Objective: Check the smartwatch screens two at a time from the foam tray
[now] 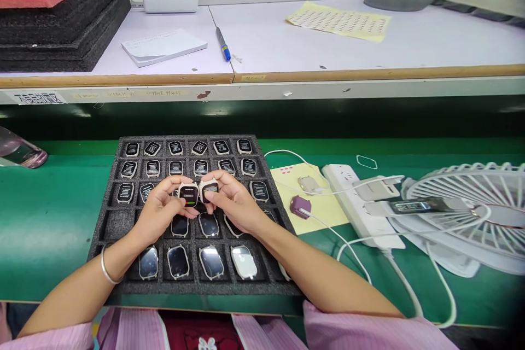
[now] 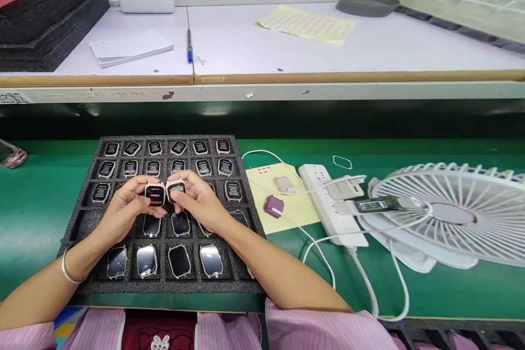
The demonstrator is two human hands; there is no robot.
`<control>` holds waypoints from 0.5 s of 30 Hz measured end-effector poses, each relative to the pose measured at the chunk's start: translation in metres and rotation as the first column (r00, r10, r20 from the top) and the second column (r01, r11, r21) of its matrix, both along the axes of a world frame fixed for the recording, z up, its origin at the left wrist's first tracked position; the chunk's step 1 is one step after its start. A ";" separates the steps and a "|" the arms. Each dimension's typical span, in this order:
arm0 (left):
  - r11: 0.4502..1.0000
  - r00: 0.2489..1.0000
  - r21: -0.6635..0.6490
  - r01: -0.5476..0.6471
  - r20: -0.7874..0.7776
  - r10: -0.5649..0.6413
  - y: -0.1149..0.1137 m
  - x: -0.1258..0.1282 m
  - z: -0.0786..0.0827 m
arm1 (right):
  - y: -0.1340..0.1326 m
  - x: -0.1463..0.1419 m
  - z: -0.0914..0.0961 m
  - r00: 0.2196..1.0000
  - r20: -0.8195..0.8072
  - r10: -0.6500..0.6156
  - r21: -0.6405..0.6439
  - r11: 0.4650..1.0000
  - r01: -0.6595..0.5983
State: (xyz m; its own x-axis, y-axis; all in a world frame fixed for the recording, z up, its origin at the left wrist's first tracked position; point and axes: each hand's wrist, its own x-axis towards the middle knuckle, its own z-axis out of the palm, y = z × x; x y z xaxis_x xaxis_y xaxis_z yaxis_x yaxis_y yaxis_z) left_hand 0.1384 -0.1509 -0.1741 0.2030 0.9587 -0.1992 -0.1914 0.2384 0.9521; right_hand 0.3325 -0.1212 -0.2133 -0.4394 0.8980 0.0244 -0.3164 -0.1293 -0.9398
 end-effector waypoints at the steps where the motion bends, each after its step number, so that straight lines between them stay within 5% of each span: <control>1: 1.000 1.000 0.004 0.002 0.002 -0.002 0.000 0.000 0.000 | 0.000 0.000 0.001 1.000 -0.007 0.007 -0.001 1.000 -0.007; 15: 0.999 0.999 0.022 -0.046 -0.026 0.047 0.001 0.002 -0.004 | -0.001 0.000 0.003 1.000 -0.016 0.020 0.005 1.000 -0.020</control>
